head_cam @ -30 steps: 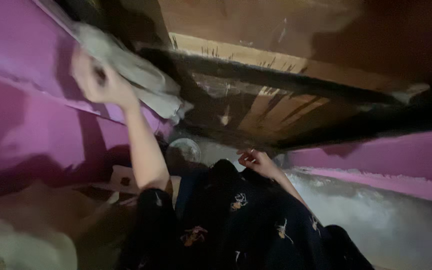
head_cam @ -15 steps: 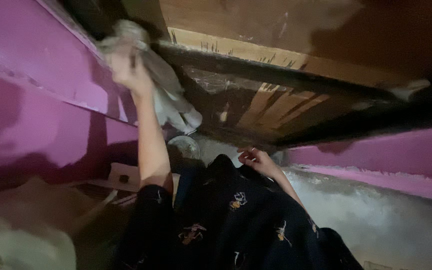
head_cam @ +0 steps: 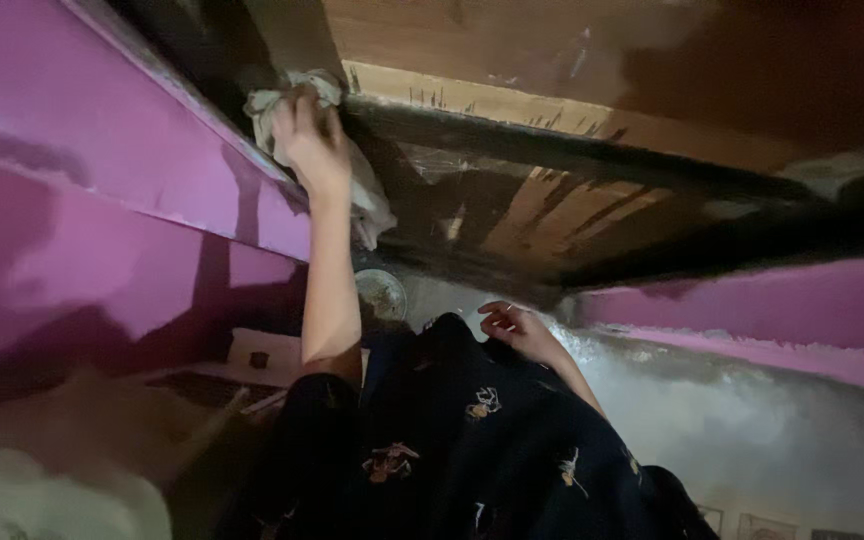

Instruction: The person wipes a wooden door with a cloth, moving it across the surface and edges, then moves to a bed and handles the cloth.

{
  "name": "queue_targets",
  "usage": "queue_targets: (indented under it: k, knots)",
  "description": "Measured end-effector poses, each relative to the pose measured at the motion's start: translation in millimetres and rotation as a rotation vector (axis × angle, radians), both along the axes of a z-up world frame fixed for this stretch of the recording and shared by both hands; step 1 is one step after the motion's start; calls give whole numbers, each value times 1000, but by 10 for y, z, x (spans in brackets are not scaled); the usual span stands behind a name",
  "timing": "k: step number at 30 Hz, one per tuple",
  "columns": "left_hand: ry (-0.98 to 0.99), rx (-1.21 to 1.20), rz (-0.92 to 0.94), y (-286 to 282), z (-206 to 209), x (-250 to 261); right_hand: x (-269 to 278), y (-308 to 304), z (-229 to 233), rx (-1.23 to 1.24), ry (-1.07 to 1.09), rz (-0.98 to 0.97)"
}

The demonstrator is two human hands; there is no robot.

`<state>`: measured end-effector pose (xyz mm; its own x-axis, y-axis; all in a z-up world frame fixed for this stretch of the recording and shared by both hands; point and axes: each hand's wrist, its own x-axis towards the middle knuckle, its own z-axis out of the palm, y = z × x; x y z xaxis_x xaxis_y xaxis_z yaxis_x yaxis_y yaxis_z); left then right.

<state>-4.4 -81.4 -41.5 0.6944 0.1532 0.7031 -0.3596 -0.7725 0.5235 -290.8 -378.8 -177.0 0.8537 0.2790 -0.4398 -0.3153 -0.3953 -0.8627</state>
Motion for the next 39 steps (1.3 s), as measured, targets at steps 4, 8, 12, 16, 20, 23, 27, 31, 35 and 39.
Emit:
queue_targets:
  k: [4,8,12,16,20,23,27,31,35,39]
  knots:
    - [-14,30,-29,36,4,16,-14,0,3,-12,-15,4]
    - [5,-5,-88,7,-130,7,2,127,119,14,17,-34]
    - [299,-60,-115,-275,-371,4,64,235,185,-27,41,12]
    - [21,39,-214,-676,-418,-156,94,320,134,-67,22,21]
    - [86,13,-416,-873,-182,-391,28,305,21,10,-44,-19]
    - [-3,-88,-544,-1198,-60,-546,-88,224,-22,-9,-53,-21]
    - [5,-71,-643,-1736,-190,-790,-177,12,-75,-50,-59,-26]
    - [26,44,-799,-2547,-429,-1052,-230,-330,-95,-83,-136,-51]
    - [-70,108,-1006,-3544,-648,-1357,-578,-927,-14,16,-130,-118]
    - [-230,-190,-1119,-4362,-616,-1644,-1025,-1708,5,46,-147,-251]
